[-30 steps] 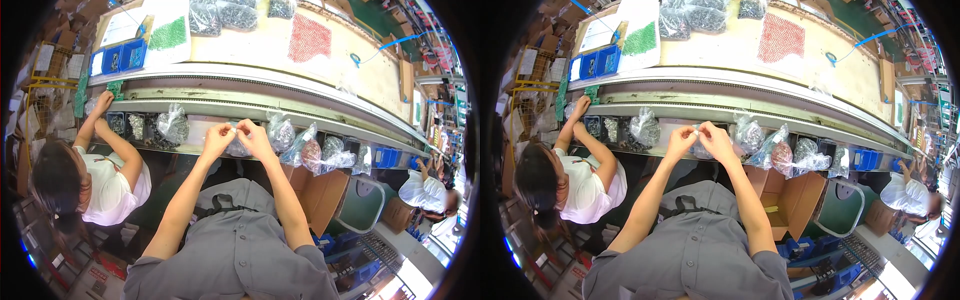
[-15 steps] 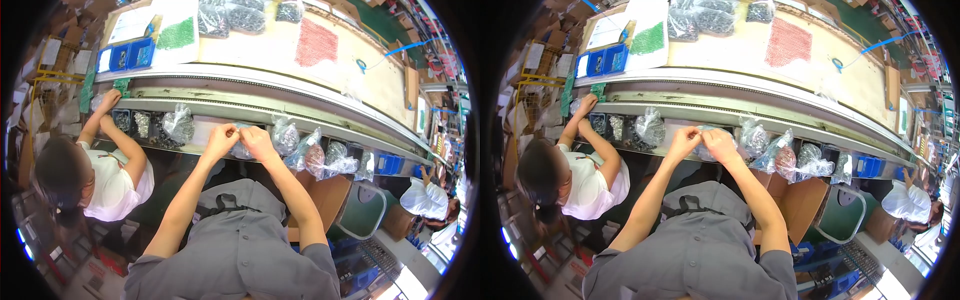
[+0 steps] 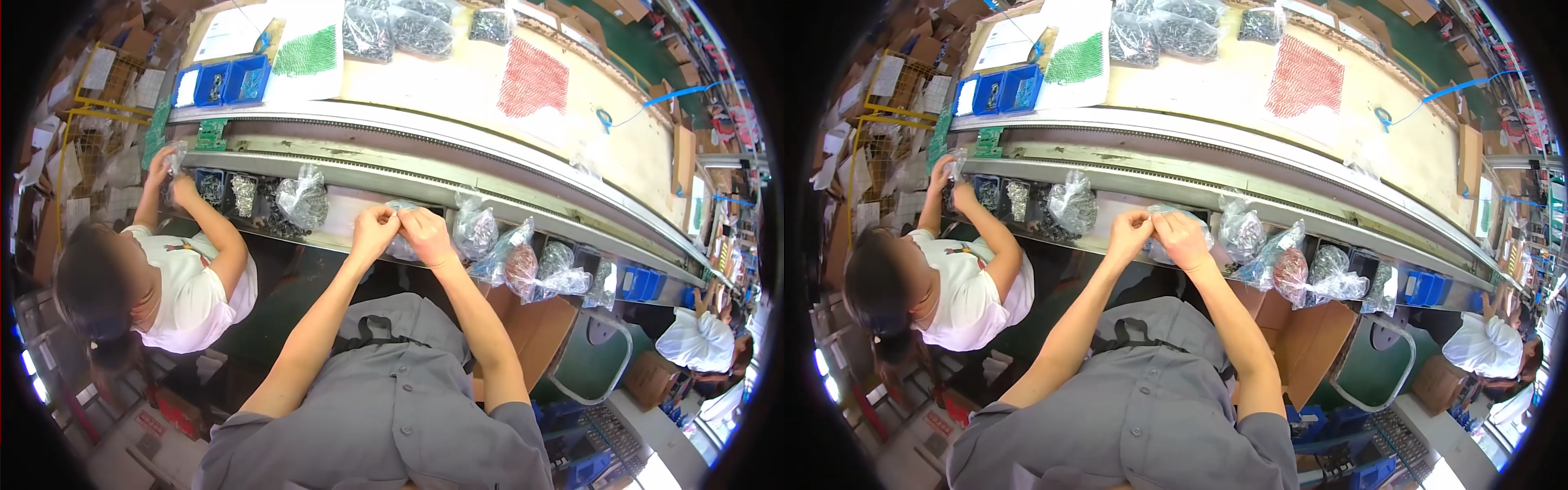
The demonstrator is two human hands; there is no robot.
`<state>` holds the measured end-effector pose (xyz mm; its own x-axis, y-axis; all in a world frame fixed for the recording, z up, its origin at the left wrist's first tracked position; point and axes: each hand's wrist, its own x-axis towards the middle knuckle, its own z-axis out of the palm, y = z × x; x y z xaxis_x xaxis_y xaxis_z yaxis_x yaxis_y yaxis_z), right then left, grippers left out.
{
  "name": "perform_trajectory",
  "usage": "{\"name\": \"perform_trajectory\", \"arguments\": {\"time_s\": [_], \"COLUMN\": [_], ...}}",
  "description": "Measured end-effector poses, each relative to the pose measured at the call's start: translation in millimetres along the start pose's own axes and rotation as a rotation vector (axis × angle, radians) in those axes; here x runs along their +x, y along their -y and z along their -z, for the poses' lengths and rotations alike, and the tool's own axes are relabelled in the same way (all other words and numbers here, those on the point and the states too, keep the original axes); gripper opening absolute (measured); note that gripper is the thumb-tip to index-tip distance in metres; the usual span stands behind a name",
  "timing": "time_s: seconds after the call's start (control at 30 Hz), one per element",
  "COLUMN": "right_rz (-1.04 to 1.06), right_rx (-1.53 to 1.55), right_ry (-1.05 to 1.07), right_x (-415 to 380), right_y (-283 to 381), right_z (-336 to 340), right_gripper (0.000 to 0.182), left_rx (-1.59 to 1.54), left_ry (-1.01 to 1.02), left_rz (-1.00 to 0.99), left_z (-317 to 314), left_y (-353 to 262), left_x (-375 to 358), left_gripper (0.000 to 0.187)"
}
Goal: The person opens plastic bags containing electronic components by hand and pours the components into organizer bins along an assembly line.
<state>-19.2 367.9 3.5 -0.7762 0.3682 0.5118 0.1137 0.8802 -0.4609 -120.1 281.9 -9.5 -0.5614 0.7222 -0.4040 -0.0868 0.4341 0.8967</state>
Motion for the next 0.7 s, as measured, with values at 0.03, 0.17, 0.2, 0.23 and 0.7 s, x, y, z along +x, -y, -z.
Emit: {"name": "perform_trajectory", "arguments": {"time_s": [0.03, 0.17, 0.2, 0.23, 0.7], "right_rz": [-0.046, -0.503, -0.749, -0.750, -0.120], "right_rx": [0.035, 0.325, 0.503, 0.502, -0.030], "right_ry": [-0.057, -0.098, -0.111, -0.112, 0.101], "right_x": [-2, -14, -14, -15, 5], "right_y": [0, 7, 8, 6, -7], "right_z": [-4, -13, -14, -12, 9], "right_gripper": [0.024, 0.021, 0.020, 0.020, 0.013], "left_rx": [0.015, 0.003, 0.003, 0.015, 0.318], "left_ry": [0.000, 0.007, 0.007, 0.052, 0.155], "left_rz": [-0.004, -0.006, -0.006, 0.004, -0.132], "left_z": [0, -2, -1, 2, 11], "left_y": [0, 4, 4, 5, -34], "left_x": [0, 2, 3, 5, 1], "left_gripper": [0.014, 0.013, 0.013, 0.013, 0.013]}}
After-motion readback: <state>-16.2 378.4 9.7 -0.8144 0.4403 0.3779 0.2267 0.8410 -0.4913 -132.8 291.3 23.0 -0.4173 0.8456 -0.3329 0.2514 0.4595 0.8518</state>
